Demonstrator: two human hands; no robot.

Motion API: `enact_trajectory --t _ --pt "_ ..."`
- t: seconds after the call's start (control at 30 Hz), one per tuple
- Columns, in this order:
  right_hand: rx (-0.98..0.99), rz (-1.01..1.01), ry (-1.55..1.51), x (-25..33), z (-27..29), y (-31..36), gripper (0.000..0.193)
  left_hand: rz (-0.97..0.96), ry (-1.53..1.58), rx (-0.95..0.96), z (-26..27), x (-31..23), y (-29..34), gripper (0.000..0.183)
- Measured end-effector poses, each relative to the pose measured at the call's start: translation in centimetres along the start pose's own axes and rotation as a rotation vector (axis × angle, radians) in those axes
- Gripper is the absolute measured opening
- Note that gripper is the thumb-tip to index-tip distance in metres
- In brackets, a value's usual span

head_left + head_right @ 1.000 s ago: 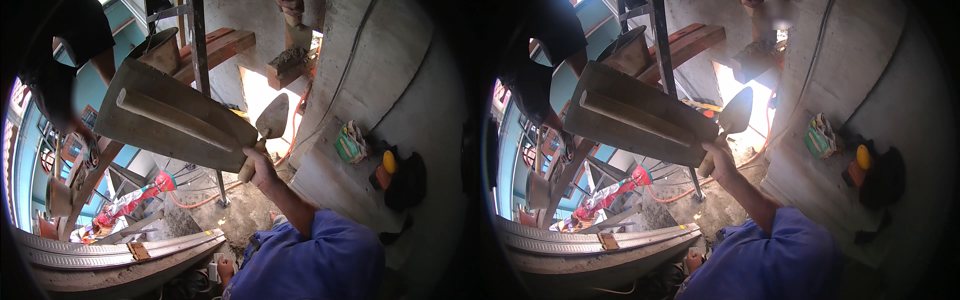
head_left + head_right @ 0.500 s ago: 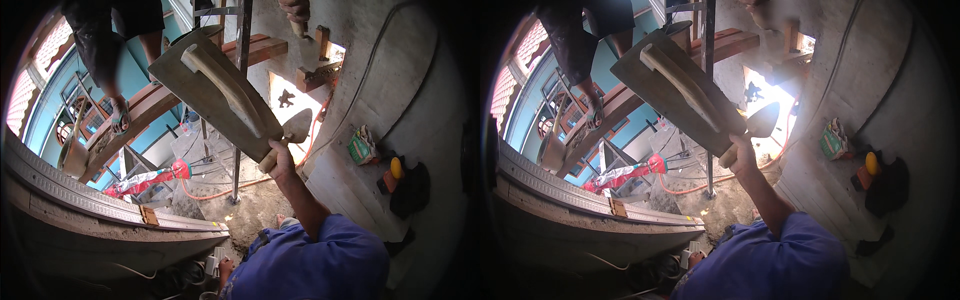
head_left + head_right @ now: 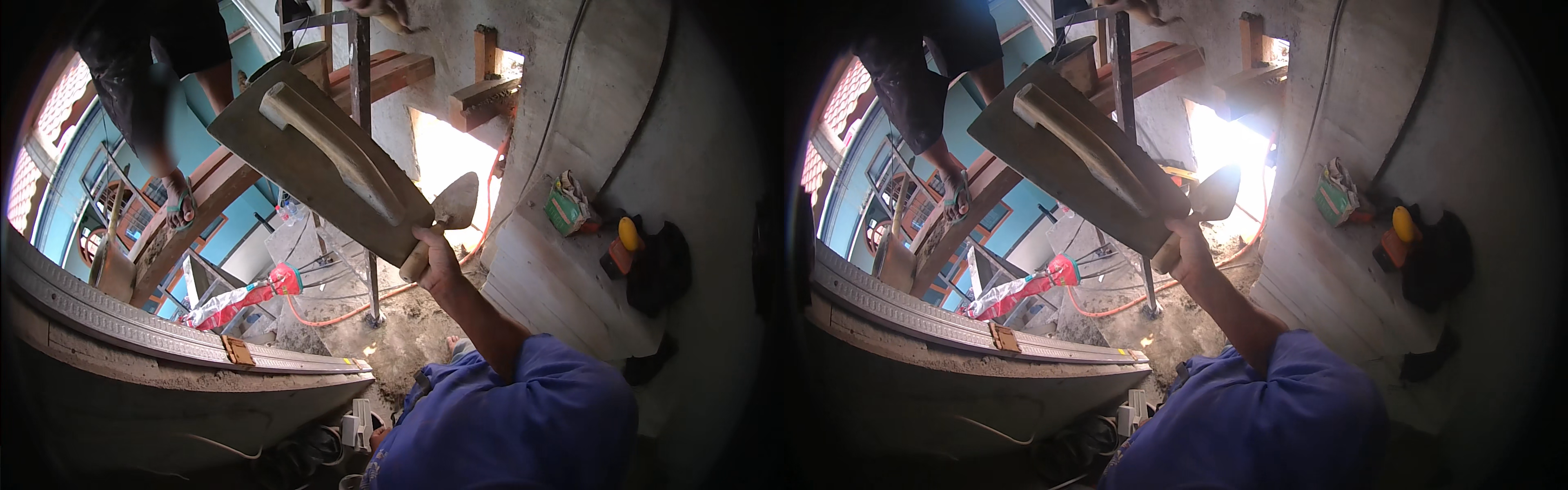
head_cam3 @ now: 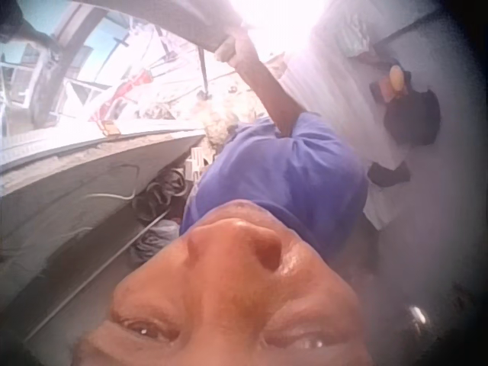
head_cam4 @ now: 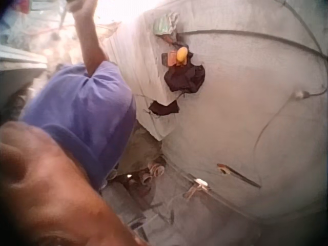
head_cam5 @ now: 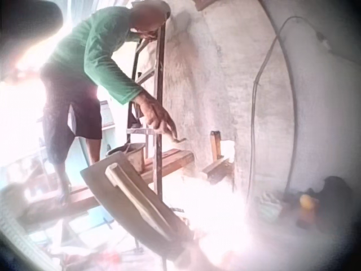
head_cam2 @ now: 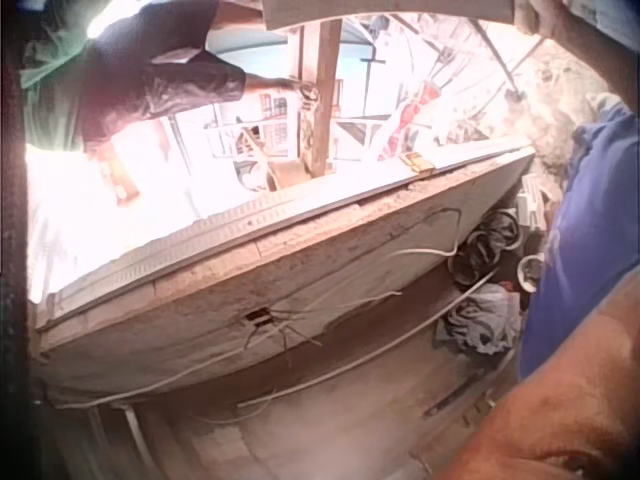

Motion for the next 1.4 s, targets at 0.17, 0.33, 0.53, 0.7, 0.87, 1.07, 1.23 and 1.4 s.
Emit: enact_trajectory --t 0.17,0.33,0.53,0.7,0.87,1.07,1.23,1.4 --pt "-0.073 -0.004 -0.009 -0.2 1.5 0.5 0.035 0.019 -0.067 -0.023 -0.5 -4.1 4.1 0.014" --pt "0.021 -0.062 -0.063 -1.1 -0.6 1.1 0.036 -0.046 0.057 -0.047 0.1 -4.1 4.6 0.018" --pt "0.027 -0.043 -0.053 -1.4 -2.0 0.6 0.035 -0.094 0.061 -0.049 -0.2 -2.6 3.9 0.021" --pt "0.077 -0.087 -0.03 -1.0 -2.8 0.5 0.035 -0.235 -0.17 -0.045 -1.3 -3.6 5.2 0.02" --pt "0.043 -0.077 -0.009 -2.4 -3.6 -1.5 0.038 -0.149 -0.14 -0.066 -0.9 -2.1 5.7 0.017" --pt "-0.12 -0.058 0.12 -3.0 -4.7 -4.4 0.034 -0.005 0.299 -0.096 -1.5 -0.2 6.5 0.016" --pt "-0.216 0.016 0.2 -6.3 -4.0 -9.5 0.033 -0.567 -0.11 -0.05 -1.1 -3.7 8.1 0.011" --pt "-0.208 -0.058 0.162 -9.3 -6.0 -11.7 0.033 -0.405 -0.068 -0.077 -1.4 -3.7 8.9 0.01"
Point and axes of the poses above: each hand's wrist, its own y-axis away from the middle knuckle, its own z-axis out of the back of the hand, x = y × z, the point moved 9 cm from there along -y, towards the middle knuckle, and after that the axes turned 3 degrees about x, right-handed, at the moved point
